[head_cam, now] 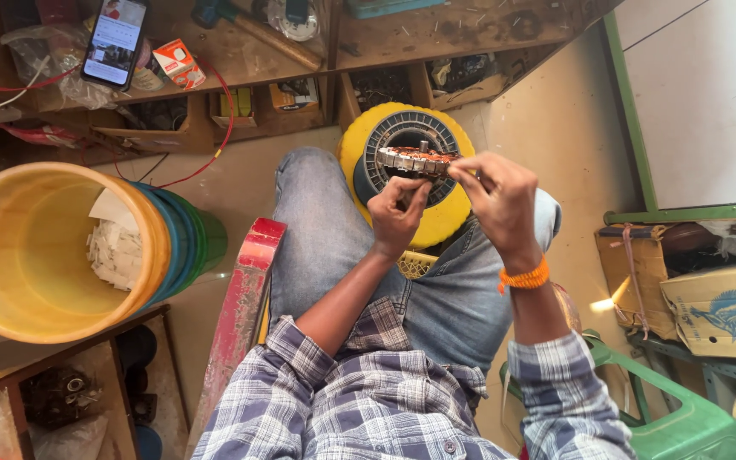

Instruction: The person sits on a chair with a motor armature resting on their lap and works on it by hand, fitting small components into the commutator slots one at a time and pressing each into place. They rotate the armature between insertions to reach new positions around it.

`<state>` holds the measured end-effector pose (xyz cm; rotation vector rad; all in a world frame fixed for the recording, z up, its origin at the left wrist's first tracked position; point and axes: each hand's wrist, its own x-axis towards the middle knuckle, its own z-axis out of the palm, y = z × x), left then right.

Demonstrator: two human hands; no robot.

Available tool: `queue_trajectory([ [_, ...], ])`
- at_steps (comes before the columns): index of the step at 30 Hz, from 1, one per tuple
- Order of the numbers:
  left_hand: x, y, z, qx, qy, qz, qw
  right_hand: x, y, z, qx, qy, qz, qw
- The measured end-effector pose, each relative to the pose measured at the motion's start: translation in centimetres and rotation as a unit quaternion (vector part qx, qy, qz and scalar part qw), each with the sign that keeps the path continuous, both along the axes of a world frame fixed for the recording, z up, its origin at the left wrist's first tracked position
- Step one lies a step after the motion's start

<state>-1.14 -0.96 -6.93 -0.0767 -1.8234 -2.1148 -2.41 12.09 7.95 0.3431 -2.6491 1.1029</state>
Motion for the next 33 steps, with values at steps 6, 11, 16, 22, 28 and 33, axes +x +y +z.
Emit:
queue_trajectory([
  [6,-0.2,-0.3,0.6,0.031,-0.019,0.010,0.999,-4.9,-1.8,-2.0,-0.032,-0.059,-0.006,0.998],
  [11,-0.4,-0.3,1.1,0.069,-0.043,-0.008,0.997,-5.3,-0.1,-3.6,-0.077,-0.110,-0.034,0.990],
  [16,-0.4,-0.2,0.9,0.040,-0.030,-0.012,0.999,-1.8,2.3,-3.2,-0.154,-0.148,-0.057,0.975],
  [22,0.0,0.0,1.0,-0.029,0.049,0.017,0.998,2.1,1.8,-3.7,-0.110,-0.110,-0.043,0.987],
  [28,-0.7,-0.7,1.7,-0.224,0.212,0.051,0.950,3.1,0.3,-4.6,-0.068,-0.067,-0.023,0.995],
  [33,-1.1,-1.1,1.5,-0.272,0.244,0.057,0.929,4.1,0.4,-3.8,-0.065,-0.070,-0.003,0.995],
])
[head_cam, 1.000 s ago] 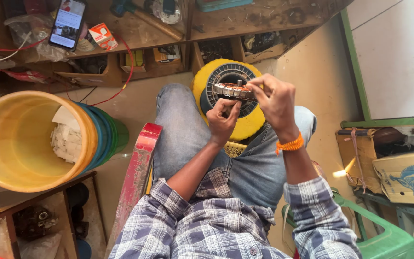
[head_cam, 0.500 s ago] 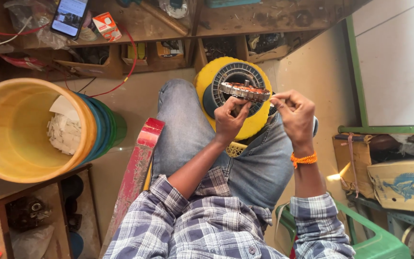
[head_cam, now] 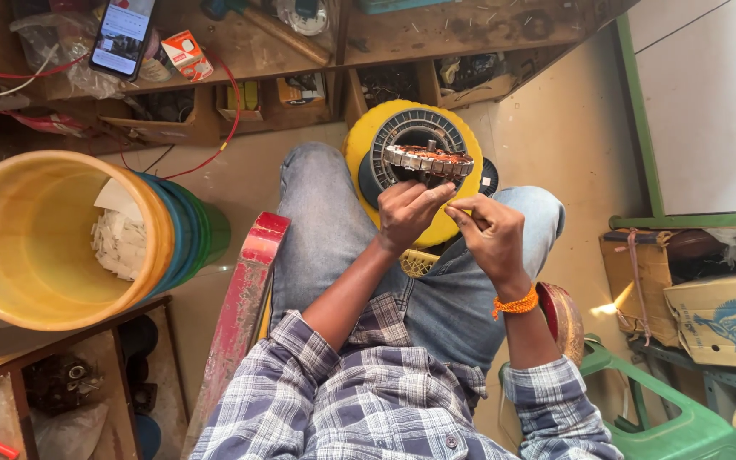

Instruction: The person sits on a chair with a motor armature resting on their lap and works on it by hand, fitting small components into the commutator slots one at a time and pressing each into place. They rotate the armature between insertions to reach new positions around it.

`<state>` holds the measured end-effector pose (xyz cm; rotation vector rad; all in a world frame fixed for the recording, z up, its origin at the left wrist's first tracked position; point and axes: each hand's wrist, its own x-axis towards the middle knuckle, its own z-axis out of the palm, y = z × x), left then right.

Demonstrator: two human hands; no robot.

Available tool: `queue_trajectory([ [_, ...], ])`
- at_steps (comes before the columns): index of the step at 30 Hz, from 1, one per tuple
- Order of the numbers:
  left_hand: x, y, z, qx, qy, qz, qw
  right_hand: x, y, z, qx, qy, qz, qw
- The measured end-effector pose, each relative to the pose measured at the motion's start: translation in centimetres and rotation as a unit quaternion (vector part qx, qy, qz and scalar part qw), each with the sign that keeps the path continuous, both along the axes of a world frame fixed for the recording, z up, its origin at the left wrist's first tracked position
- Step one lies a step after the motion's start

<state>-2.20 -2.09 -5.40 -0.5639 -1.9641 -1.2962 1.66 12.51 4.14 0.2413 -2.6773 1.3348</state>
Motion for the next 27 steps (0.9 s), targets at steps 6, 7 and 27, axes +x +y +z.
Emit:
queue_trajectory([
  [6,0.4,0.8,-0.5,0.204,-0.173,-0.039,0.963,-0.7,0.7,3.5,0.044,0.028,0.013,0.999],
  [7,0.5,0.9,-0.6,0.219,-0.184,-0.037,0.958,-1.1,0.5,3.9,0.035,0.039,0.022,0.998],
  [27,0.7,1.2,-0.6,0.337,-0.277,-0.048,0.899,-6.6,0.8,1.2,-0.085,-0.102,-0.041,0.990],
])
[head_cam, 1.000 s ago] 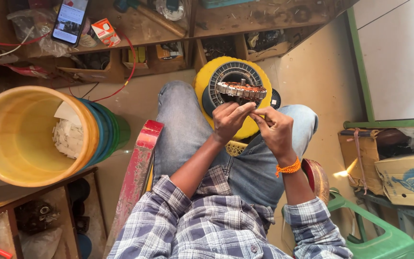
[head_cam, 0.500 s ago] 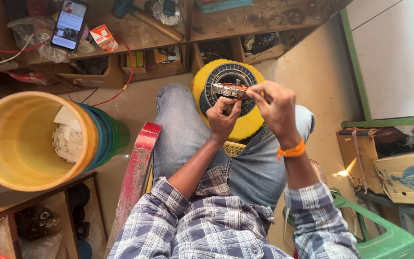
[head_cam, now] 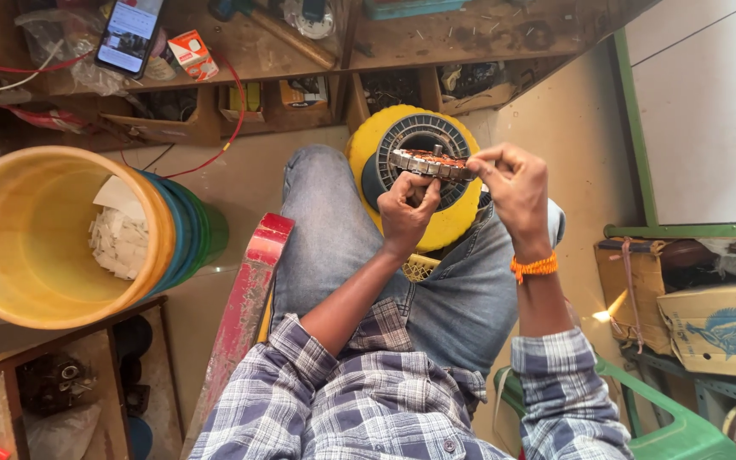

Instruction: The person sits on a chair with a motor armature resting on their lap and works on it by hand, fitting small components into the commutator slots one at a time and pressing each into place. They rotate the armature between insertions to reach new positions around it.

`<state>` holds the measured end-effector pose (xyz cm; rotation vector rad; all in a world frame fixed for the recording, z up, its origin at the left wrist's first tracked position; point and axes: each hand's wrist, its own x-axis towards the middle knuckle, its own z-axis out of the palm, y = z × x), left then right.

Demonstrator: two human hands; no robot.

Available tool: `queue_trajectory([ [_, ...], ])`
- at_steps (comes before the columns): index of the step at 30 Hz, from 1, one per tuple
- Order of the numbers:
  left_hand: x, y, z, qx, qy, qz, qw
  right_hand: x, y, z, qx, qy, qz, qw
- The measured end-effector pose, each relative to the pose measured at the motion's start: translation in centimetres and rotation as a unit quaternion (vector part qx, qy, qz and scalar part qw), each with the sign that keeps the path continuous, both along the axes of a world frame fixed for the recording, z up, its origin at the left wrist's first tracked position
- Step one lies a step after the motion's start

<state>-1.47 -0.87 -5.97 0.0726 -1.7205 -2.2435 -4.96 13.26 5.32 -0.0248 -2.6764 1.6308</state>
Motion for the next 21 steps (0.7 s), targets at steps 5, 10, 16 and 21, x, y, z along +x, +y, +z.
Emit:
queue_trajectory([
  [5,0.0,0.1,-0.3,-0.005,0.005,-0.003,1.000,3.1,-0.9,-0.7,0.050,0.044,-0.012,0.998],
  [10,0.1,-0.3,0.6,-0.056,0.035,0.010,0.998,4.3,-2.1,-2.6,0.069,0.114,-0.025,0.991],
  [16,-0.1,-1.5,2.2,-0.272,0.240,0.041,0.931,6.7,-2.5,-4.3,0.064,0.127,-0.043,0.989],
  [21,-0.4,-1.8,1.9,-0.294,0.261,0.038,0.919,7.2,-1.7,-1.9,0.067,0.116,0.011,0.991],
])
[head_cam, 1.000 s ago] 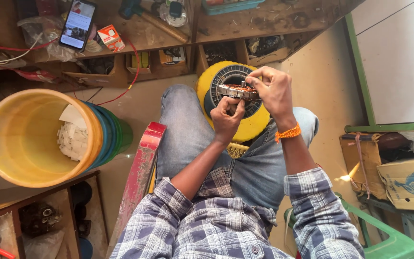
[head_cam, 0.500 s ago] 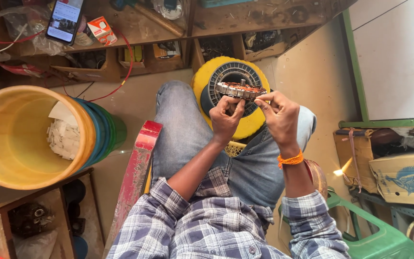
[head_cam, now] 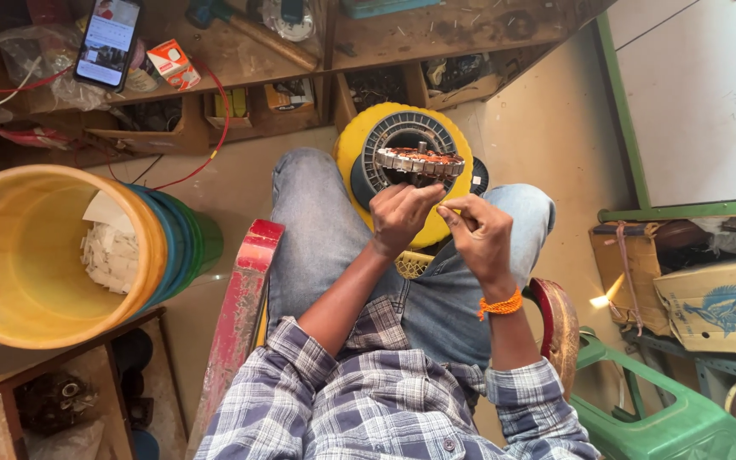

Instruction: The person sits on a chair with a motor armature resting on their lap and works on it by hand, fitting small components into the commutator slots one at a time and pressing each into place. They rotate the armature between insertions to reach new positions around it.

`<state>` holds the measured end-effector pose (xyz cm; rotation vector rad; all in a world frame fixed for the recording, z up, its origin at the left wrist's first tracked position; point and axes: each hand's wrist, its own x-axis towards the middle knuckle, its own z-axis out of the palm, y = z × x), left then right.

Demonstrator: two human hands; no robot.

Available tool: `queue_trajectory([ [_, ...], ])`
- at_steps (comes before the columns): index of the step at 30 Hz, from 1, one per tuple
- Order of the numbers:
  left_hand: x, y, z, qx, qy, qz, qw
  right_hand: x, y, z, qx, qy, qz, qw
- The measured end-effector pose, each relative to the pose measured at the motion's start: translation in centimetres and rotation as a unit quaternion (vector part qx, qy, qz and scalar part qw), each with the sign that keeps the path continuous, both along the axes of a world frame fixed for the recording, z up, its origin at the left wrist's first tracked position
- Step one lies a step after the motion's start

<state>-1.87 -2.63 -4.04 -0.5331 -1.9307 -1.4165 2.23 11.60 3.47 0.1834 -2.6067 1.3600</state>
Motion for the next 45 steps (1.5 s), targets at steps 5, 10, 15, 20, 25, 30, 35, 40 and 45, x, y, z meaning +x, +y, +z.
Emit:
queue_trajectory([
  [5,0.5,0.8,-1.6,0.166,-0.135,-0.027,0.976,-1.4,-0.3,3.6,0.065,0.027,0.019,0.997],
  [10,0.9,1.3,-2.3,0.236,-0.213,-0.040,0.947,-4.3,-1.7,4.6,0.095,0.067,0.038,0.993],
  [15,1.1,1.8,-1.8,0.287,-0.242,-0.033,0.926,-8.2,-1.9,3.6,0.100,0.011,0.071,0.992],
  [20,1.1,2.1,-1.3,0.328,-0.272,-0.034,0.904,-10.2,-0.7,1.7,-0.049,-0.121,0.069,0.989],
  [25,1.0,2.2,-1.0,0.343,-0.294,-0.042,0.891,-8.8,1.2,1.3,-0.061,-0.105,0.037,0.992],
  [30,1.1,2.4,-1.4,0.359,-0.298,-0.055,0.883,-5.8,1.4,1.5,-0.057,-0.103,-0.011,0.993],
  [35,1.1,2.3,-1.5,0.335,-0.285,-0.048,0.897,-3.5,-0.2,0.5,-0.005,-0.033,-0.050,0.998],
  [40,0.6,0.8,-0.8,0.095,-0.085,-0.014,0.992,-1.7,-1.4,-1.1,0.001,0.018,-0.088,0.996],
  [45,-0.4,-0.2,-0.2,-0.061,0.025,0.013,0.998,0.2,-0.9,-1.9,-0.050,-0.014,-0.090,0.995],
])
